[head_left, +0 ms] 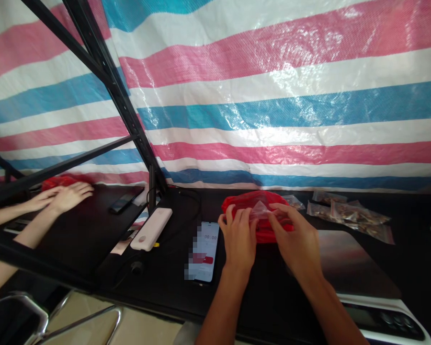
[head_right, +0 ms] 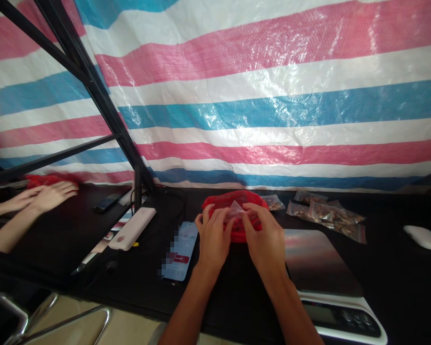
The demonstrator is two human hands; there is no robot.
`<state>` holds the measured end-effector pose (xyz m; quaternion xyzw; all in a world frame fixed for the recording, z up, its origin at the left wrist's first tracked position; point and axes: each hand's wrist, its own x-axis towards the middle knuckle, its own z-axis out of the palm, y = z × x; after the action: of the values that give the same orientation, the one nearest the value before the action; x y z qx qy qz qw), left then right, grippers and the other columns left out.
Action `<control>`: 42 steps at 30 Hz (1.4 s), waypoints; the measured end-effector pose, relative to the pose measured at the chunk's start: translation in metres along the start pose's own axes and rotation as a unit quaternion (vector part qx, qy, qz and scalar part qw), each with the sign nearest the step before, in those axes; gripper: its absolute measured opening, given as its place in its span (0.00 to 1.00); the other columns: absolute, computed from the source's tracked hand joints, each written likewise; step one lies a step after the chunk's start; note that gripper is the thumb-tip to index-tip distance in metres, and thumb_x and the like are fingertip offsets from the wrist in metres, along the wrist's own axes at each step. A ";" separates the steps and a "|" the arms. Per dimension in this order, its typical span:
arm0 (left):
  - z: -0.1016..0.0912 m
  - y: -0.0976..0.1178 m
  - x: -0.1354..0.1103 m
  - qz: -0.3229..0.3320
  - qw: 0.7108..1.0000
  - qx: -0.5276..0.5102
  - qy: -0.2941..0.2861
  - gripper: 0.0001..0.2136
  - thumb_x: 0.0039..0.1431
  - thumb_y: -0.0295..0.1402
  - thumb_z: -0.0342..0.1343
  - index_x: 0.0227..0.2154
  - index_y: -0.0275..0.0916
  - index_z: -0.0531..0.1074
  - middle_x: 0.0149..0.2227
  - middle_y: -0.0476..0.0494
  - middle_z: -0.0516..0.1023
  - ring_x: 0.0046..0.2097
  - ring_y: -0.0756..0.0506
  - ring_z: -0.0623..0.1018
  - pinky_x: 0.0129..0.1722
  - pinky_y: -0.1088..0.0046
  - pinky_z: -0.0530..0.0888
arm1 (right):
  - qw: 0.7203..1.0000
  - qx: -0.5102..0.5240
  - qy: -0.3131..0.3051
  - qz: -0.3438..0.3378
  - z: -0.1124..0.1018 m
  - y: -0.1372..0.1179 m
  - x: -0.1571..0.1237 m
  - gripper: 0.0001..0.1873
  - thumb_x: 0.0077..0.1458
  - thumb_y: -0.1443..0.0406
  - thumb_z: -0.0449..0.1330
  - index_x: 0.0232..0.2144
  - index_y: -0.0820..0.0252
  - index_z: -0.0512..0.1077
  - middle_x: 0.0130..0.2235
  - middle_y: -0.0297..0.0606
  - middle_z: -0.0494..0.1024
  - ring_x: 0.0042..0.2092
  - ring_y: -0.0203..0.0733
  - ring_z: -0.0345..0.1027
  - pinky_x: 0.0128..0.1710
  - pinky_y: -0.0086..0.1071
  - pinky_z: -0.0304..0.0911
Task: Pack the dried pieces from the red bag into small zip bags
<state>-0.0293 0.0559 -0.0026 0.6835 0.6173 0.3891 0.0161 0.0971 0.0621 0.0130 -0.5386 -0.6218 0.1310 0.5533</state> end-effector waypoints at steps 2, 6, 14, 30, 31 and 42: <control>-0.001 0.001 0.000 0.002 1.000 0.013 -0.005 0.09 0.68 0.28 0.54 0.47 0.43 0.76 0.47 0.41 0.83 0.61 0.32 0.70 0.58 0.44 0.64 | 1.000 -0.009 -0.001 -0.004 0.000 0.002 0.000 0.13 0.61 0.57 0.60 0.43 0.56 0.78 0.37 0.38 0.83 0.34 0.44 0.75 0.42 0.38 0.71; -0.001 0.003 -0.001 0.001 0.999 0.040 0.003 0.08 0.68 0.28 0.55 0.46 0.44 0.76 0.46 0.44 0.83 0.60 0.35 0.72 0.58 0.48 0.66 | 0.998 -0.025 -0.001 -0.062 0.000 0.004 0.001 0.13 0.64 0.59 0.56 0.44 0.55 0.78 0.42 0.39 0.83 0.38 0.44 0.77 0.47 0.39 0.71; 0.005 0.000 -0.003 0.010 0.999 0.039 0.024 0.15 0.66 0.28 0.58 0.54 0.42 0.72 0.53 0.42 0.82 0.61 0.33 0.71 0.58 0.45 0.67 | 0.999 -0.027 -0.002 -0.040 0.003 0.008 0.001 0.12 0.62 0.58 0.58 0.42 0.57 0.79 0.39 0.39 0.83 0.36 0.44 0.76 0.43 0.37 0.72; 0.007 0.000 -0.005 0.020 0.999 0.015 0.028 0.18 0.66 0.23 0.55 0.57 0.42 0.70 0.55 0.42 0.81 0.62 0.36 0.71 0.59 0.48 0.65 | 0.999 -0.022 -0.013 -0.033 0.002 0.008 0.001 0.12 0.60 0.59 0.57 0.40 0.56 0.78 0.37 0.39 0.81 0.35 0.44 0.74 0.41 0.38 0.69; 0.007 0.000 -0.005 0.017 0.999 0.011 0.026 0.17 0.66 0.23 0.55 0.56 0.42 0.70 0.54 0.42 0.81 0.62 0.36 0.71 0.59 0.48 0.65 | 0.999 -0.025 -0.016 -0.021 0.002 0.008 0.000 0.13 0.60 0.58 0.57 0.39 0.56 0.78 0.37 0.39 0.81 0.35 0.44 0.74 0.40 0.38 0.69; 0.007 -0.001 -0.006 -0.002 1.000 -0.002 0.026 0.16 0.67 0.22 0.52 0.54 0.42 0.71 0.54 0.42 0.81 0.63 0.35 0.70 0.58 0.46 0.65 | 0.999 -0.041 -0.008 -0.027 -0.001 0.006 0.000 0.14 0.61 0.55 0.56 0.37 0.54 0.77 0.39 0.39 0.82 0.40 0.46 0.76 0.42 0.38 0.67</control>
<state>-0.0260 0.0545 -0.0116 0.6722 0.6178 0.4080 0.0024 0.1009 0.0637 0.0083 -0.5430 -0.6452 0.0951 0.5289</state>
